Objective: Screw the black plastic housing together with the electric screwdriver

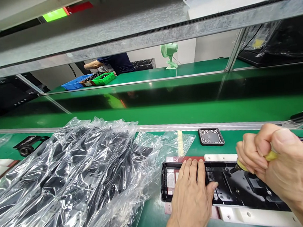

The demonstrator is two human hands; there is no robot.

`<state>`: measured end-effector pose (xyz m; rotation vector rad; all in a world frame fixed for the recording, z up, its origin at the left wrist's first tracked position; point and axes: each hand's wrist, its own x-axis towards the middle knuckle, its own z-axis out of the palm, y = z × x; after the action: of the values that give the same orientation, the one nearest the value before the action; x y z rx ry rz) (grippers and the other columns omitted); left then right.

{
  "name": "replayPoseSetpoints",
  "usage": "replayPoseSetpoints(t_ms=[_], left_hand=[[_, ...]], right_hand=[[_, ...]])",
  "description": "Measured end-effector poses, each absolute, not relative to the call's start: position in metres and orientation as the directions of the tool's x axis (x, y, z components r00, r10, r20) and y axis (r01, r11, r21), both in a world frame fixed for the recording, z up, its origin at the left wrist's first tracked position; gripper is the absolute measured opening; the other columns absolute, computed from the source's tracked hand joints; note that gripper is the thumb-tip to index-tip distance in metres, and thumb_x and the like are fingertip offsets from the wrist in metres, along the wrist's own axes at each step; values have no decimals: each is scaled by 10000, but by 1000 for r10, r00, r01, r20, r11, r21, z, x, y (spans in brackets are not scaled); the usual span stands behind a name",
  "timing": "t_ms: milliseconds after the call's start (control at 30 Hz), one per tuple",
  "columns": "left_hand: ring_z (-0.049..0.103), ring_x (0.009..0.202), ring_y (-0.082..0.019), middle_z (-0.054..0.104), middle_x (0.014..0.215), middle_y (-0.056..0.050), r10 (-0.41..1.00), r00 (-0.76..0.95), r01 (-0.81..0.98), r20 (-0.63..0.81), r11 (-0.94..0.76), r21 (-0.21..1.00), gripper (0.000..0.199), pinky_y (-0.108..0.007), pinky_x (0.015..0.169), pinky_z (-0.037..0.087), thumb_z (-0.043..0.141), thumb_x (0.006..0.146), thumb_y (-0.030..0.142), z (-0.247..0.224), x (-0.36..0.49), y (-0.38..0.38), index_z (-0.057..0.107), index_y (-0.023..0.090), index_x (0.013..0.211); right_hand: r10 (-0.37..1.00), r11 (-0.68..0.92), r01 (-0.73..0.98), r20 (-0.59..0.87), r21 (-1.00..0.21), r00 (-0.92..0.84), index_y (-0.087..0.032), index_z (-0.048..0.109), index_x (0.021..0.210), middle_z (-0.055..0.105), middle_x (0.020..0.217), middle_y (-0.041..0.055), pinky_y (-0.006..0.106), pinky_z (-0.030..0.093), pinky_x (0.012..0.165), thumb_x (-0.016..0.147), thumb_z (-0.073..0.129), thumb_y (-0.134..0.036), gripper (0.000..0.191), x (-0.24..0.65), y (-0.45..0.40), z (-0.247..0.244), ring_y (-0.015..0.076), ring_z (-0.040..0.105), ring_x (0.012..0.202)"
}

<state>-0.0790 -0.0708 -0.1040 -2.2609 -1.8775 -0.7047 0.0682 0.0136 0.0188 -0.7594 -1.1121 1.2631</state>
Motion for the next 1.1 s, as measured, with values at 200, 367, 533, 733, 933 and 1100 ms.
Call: replayPoseSetpoints(t_ms=[200,367,533,733,933,1100], left_hand=[[579,1324,-322,620,1416,-146,899,126,952,420,-229,203,518,-504,1038,581,386,1082,412,-105,-78,-70,488,95,1478],[569,1335,-327,611,1426,-150,900,124,950,417,-229,212,521,-508,1046,575,395,1079,414,-105,-79,-70,486,97,1482],[582,1323,-325,619,1420,-143,898,129,951,420,-232,204,518,-506,1038,583,373,1084,414,-106,-80,-71,495,95,1474],[573,1334,-327,613,1425,-149,898,132,950,419,-236,207,523,-509,1044,578,379,1083,414,-106,-79,-70,484,94,1482],[577,1327,-328,617,1416,-152,897,126,950,423,-232,210,524,-512,1042,578,341,1090,413,-107,-79,-70,492,90,1474],[581,1320,-329,624,1406,-151,892,131,948,432,-240,207,517,-509,1039,581,372,1085,412,-106,-80,-70,496,90,1469]], right_hand=[[972,197,-342,228,-919,-51,-199,497,543,373,394,-22,237,289,331,866,685,-485,470,67,15,18,109,342,335],[971,200,-347,233,-916,-57,-201,496,538,365,388,-23,236,283,330,852,689,-485,465,67,14,19,110,339,333],[972,191,-348,226,-918,-64,-203,502,545,371,393,-22,238,284,333,864,680,-485,461,66,16,18,110,340,336],[976,188,-344,215,-920,-41,-206,496,531,363,386,-22,242,265,327,836,703,-497,469,66,15,18,113,324,333],[979,165,-358,197,-919,-53,-204,503,529,368,388,-21,245,284,333,830,707,-496,466,69,13,17,113,335,337],[974,174,-366,214,-914,-73,-204,510,534,374,388,-19,242,290,329,841,692,-482,452,68,14,17,115,342,336]])
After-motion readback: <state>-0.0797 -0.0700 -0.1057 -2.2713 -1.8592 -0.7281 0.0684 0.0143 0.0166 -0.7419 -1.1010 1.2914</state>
